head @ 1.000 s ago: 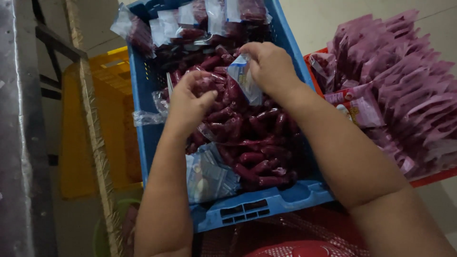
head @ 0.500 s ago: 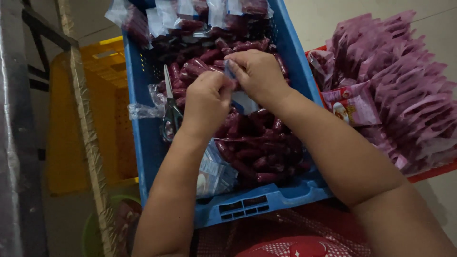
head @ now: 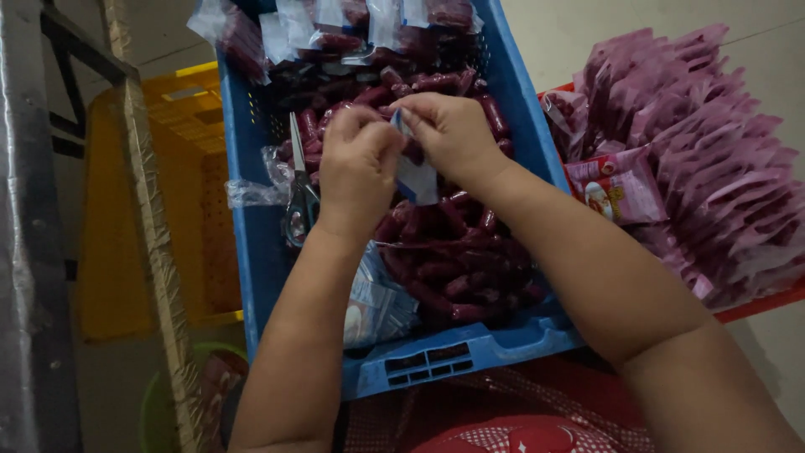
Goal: The person trims packaging with scissors and places small red meat products into plastic pouches by hand.
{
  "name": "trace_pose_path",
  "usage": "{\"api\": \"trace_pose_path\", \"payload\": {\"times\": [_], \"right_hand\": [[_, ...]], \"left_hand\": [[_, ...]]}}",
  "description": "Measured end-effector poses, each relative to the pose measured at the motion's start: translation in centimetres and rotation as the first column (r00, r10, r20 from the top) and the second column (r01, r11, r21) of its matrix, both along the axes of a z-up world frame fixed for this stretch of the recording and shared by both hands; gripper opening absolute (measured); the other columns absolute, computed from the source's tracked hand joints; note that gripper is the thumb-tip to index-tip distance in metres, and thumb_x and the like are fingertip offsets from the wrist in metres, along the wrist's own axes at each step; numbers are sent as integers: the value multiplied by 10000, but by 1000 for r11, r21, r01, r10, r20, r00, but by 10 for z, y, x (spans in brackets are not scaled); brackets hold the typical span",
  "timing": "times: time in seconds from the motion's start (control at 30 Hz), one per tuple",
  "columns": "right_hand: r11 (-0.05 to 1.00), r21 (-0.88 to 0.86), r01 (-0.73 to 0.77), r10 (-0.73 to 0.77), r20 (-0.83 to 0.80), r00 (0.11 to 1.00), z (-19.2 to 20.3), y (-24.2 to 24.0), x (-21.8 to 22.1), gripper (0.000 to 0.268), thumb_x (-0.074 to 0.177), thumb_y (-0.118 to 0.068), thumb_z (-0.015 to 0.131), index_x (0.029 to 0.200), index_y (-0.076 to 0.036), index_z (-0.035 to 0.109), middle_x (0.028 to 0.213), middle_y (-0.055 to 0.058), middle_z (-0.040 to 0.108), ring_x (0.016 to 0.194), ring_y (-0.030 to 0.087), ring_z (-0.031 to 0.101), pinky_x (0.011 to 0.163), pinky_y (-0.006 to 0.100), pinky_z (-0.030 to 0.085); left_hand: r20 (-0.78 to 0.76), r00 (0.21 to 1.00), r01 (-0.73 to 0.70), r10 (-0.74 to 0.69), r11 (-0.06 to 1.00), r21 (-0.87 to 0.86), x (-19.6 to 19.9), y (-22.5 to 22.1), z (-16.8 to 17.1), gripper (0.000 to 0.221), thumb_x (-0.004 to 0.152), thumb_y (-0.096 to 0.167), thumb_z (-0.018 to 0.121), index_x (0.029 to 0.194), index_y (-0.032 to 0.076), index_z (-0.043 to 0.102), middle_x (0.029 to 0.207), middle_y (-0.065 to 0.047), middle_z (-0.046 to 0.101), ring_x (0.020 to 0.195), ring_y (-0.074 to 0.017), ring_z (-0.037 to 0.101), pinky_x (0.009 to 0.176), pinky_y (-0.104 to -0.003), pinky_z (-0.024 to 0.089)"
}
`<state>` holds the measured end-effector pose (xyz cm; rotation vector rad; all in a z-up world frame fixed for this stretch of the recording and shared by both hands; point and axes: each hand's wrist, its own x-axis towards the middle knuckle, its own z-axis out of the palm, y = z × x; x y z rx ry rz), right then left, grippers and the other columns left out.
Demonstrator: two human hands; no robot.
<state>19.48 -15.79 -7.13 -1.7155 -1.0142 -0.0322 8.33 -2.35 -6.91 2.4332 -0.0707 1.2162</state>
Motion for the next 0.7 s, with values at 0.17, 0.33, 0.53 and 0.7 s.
{"api": "trace_pose_path", "payload": {"times": [0.17, 0.33, 0.53, 0.7], "right_hand": [[991, 112, -77, 102, -237, 966, 14, 1, -10, 191, 1023, -168, 613, 1106, -162, 784, 865, 15, 756, 886, 96, 681, 771, 307, 576], [982, 164, -93, 119, -158, 980, 56, -22, -5, 225, 981, -194, 718, 1180, -94, 752, 826, 81, 691, 809, 159, 625, 715, 310, 530], [989, 118, -86, 142, -913, 382, 44, -12, 2, 659, 778, -691, 718, 1233, -223, 635, 1254, 118, 482, 1171, 282, 603, 1020, 458, 568], [916, 350, -196, 389, -895, 218, 29, -10, 4, 297, 891, -224, 818, 1103, -57, 695, 970, 116, 782, 851, 259, 798, 722, 430, 676]], "left_hand": [[-194, 980, 34, -47, 997, -68, 13, -2, -45, 63, 899, 167, 735, 850, 147, 703, 882, -88, 646, 910, -336, 683, 799, -421, 579], [-300, 954, -3, -29, 995, -104, 3, 7, -21, 104, 875, 221, 757, 825, 154, 695, 758, -76, 638, 812, -340, 690, 725, -444, 561], [-261, 959, 23, -112, 946, -323, -20, 16, 29, 63, 865, 176, 822, 843, 176, 762, 736, -40, 661, 782, -278, 695, 751, -355, 546], [-320, 932, 37, -171, 923, -384, -29, 17, 44, 73, 890, 166, 813, 846, 138, 762, 736, -41, 677, 733, -253, 696, 720, -339, 547]]}}
